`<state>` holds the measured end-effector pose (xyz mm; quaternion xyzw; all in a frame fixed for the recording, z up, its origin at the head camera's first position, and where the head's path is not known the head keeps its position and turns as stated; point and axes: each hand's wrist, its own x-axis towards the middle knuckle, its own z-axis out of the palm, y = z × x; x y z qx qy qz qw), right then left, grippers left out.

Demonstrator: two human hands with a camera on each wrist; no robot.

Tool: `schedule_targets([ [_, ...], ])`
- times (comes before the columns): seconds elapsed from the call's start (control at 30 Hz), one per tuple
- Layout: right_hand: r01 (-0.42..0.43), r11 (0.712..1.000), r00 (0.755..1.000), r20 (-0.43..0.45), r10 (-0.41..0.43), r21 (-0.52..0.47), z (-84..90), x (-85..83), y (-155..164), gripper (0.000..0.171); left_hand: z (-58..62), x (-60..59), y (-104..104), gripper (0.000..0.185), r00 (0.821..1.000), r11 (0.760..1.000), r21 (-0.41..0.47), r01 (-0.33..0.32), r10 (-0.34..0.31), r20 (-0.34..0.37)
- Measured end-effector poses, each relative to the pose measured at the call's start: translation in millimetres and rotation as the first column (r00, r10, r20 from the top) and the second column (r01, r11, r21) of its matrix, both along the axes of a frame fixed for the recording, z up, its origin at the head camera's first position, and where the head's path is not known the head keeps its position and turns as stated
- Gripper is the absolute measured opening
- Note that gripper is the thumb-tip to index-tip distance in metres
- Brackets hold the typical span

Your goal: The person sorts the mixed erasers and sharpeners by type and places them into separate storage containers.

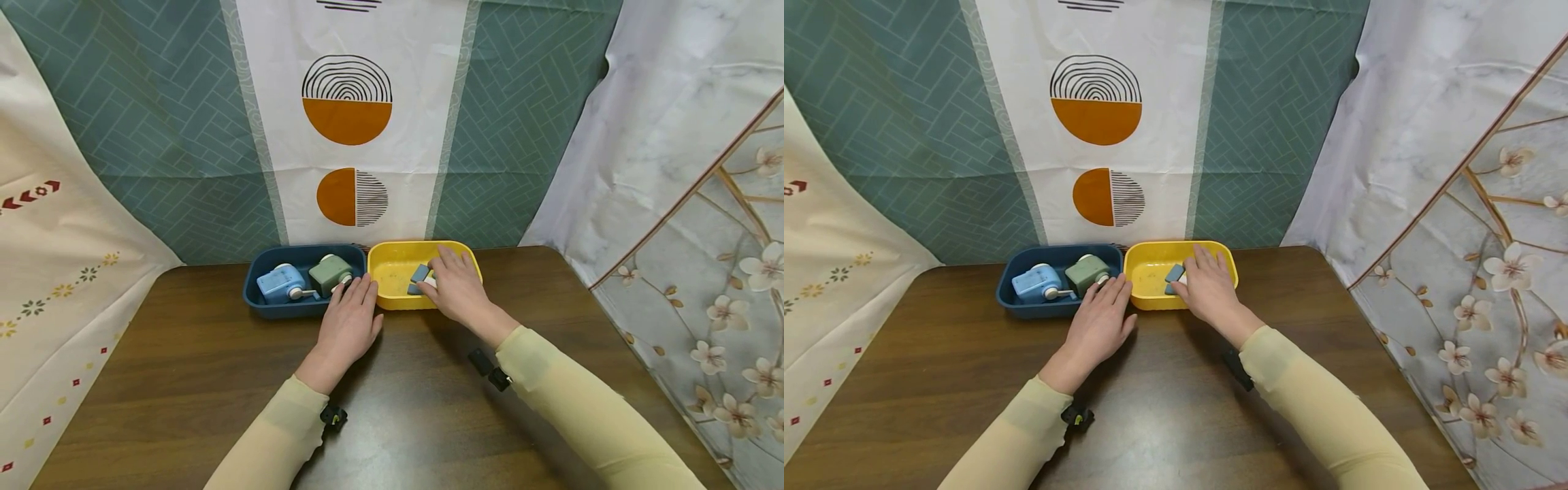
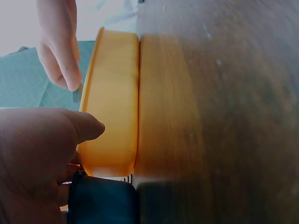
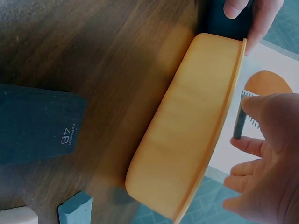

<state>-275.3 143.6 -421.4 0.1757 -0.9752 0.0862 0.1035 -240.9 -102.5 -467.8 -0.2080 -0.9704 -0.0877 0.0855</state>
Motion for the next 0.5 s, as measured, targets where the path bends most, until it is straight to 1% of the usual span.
schedule_targets([
  [0.23,-0.006,1.0,0.999,0.032,0.006,0.0,-3.6,-6.5,-2.6,0.051,-1.2,-0.2,-1.5,0.073,1.0,1.0,-0.009,0.009,-0.009,-0.02],
  [0.5,-0.005,1.0,0.998,0.064,0.005,-0.013,-7.6,-13.6,-7.0,0.051,-1.7,-1.0,-0.5,0.073,1.0,1.0,-0.016,0.004,-0.004,-0.015],
])
